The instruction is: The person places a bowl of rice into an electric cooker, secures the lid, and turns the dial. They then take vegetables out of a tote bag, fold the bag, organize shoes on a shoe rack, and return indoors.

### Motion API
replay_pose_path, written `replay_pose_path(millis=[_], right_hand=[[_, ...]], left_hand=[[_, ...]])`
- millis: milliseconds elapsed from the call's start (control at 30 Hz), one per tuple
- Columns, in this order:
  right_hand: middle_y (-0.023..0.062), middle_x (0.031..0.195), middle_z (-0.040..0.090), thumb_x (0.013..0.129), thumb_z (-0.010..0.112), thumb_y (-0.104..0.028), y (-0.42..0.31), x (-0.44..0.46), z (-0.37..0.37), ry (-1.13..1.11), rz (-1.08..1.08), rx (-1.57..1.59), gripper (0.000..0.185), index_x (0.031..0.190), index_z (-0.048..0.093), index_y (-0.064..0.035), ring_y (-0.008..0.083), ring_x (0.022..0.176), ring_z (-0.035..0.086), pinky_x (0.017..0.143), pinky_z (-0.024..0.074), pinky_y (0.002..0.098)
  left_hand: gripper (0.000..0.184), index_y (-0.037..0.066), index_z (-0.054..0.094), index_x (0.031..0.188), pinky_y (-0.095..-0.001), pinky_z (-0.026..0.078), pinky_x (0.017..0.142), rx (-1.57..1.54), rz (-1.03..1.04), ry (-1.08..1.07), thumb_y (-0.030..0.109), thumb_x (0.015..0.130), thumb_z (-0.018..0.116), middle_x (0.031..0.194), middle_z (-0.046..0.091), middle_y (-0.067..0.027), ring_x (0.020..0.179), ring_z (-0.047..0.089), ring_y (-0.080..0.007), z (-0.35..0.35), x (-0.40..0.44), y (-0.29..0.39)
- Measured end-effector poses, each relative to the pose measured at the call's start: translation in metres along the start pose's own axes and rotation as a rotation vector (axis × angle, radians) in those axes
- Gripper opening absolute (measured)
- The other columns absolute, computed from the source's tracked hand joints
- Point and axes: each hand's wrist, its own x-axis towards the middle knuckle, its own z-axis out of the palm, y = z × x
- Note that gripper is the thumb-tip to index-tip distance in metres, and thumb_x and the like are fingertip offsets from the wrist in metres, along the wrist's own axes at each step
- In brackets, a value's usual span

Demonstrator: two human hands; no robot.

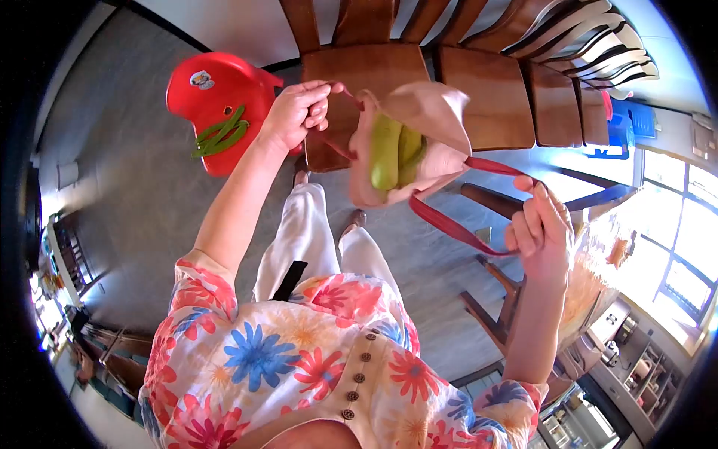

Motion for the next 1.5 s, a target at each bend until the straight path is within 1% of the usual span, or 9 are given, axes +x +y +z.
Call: replay_pose_path(millis=[300,767,867,967,1067,1133,1300,1367,1500], right_hand=[[-0.0060,0.045,0.023,0.091,0.037,-0.020,-0.009,0.083,0.023,0.066,-0.020,0.069,0.027,0.102,0.050,0.0015,0.0030,0.037,0.025,0.038,0.0259,0.0194],[-0.0037,0.048,0.035,0.084,0.052,-0.018,0.039,0.139,-0.020,0.423,0.080,-0.132,0.021,0.096,0.055,-0.0006,0.0076,0.041,0.040,0.043,0.0437,0.0245],[0.0002,0.054,0.047,0.083,0.053,-0.016,0.049,0.132,-0.015,0.398,0.071,-0.165,0.021,0.096,0.055,-0.0004,0.0115,0.046,0.051,0.044,0.0448,0.0244],[0.0019,0.058,0.051,0.082,0.054,-0.014,0.066,0.129,0.001,0.374,0.046,-0.168,0.020,0.097,0.055,-0.0004,0.0132,0.047,0.053,0.044,0.0441,0.0235],[0.0025,0.059,0.052,0.083,0.053,-0.013,0.076,0.125,0.008,0.395,0.055,-0.137,0.020,0.098,0.055,-0.0003,0.0134,0.047,0.052,0.044,0.0437,0.0234],[0.0027,0.060,0.053,0.084,0.052,-0.013,0.080,0.121,0.011,0.394,0.074,-0.145,0.020,0.099,0.054,-0.0005,0.0125,0.048,0.053,0.045,0.0438,0.0227],[0.0026,0.064,0.054,0.084,0.050,-0.011,0.083,0.118,0.016,0.311,0.082,-0.152,0.022,0.103,0.051,0.0005,0.0106,0.051,0.053,0.048,0.0441,0.0214],[0.0028,0.066,0.054,0.084,0.050,-0.010,0.088,0.113,0.011,0.272,0.094,-0.163,0.024,0.106,0.050,0.0006,0.0103,0.054,0.053,0.050,0.0447,0.0217],[0.0029,0.067,0.054,0.083,0.053,-0.009,0.095,0.095,-0.002,0.263,0.103,-0.161,0.026,0.107,0.051,-0.0005,0.0112,0.057,0.053,0.054,0.0455,0.0234]], left_hand=[[0.019,0.001,0.051,0.099,-0.0226,0.034,0.047,-0.034,-0.141,-0.120,0.011,0.084,0.046,0.060,0.043,0.0013,0.043,0.035,-0.0056,-0.021,0.040,0.038],[0.027,0.004,0.048,0.106,-0.0217,0.046,0.057,0.195,-0.363,-0.034,0.011,0.080,0.051,0.075,0.057,-0.0065,0.061,0.054,-0.0089,-0.091,0.046,-0.014],[0.033,0.005,0.047,0.110,-0.0239,0.047,0.058,0.413,-0.262,0.085,0.011,0.078,0.052,0.079,0.057,-0.0072,0.063,0.055,-0.0119,-0.091,0.042,-0.017],[0.037,0.003,0.049,0.107,-0.0344,0.047,0.061,1.481,0.676,0.529,0.005,0.070,0.051,0.075,0.058,-0.0112,0.066,0.056,-0.0262,-0.113,0.052,-0.044],[0.036,0.003,0.051,0.105,-0.0386,0.046,0.068,1.212,0.716,0.458,0.004,0.069,0.049,0.077,0.058,-0.0132,0.073,0.055,-0.0320,-0.079,0.044,-0.019],[0.026,0.003,0.055,0.099,-0.0347,0.048,0.067,0.972,0.338,0.225,0.007,0.074,0.050,0.086,0.060,-0.0141,0.077,0.059,-0.0218,-0.071,0.054,-0.041],[0.031,0.005,0.058,0.096,-0.0365,0.046,0.075,1.357,-0.157,0.090,0.024,0.071,0.055,0.093,0.059,-0.0149,0.084,0.058,-0.0261,-0.065,0.101,-0.115],[0.043,-0.004,0.053,0.097,-0.0380,0.045,0.079,1.363,-0.131,0.010,0.027,0.067,0.058,0.093,0.057,-0.0215,0.089,0.056,-0.0321,-0.082,0.124,-0.170],[0.075,-0.008,0.033,0.114,-0.0366,0.042,0.085,1.143,-0.429,0.223,0.034,0.061,0.066,0.104,0.052,-0.0242,0.098,0.052,-0.0339,-0.047,0.130,-0.181]])
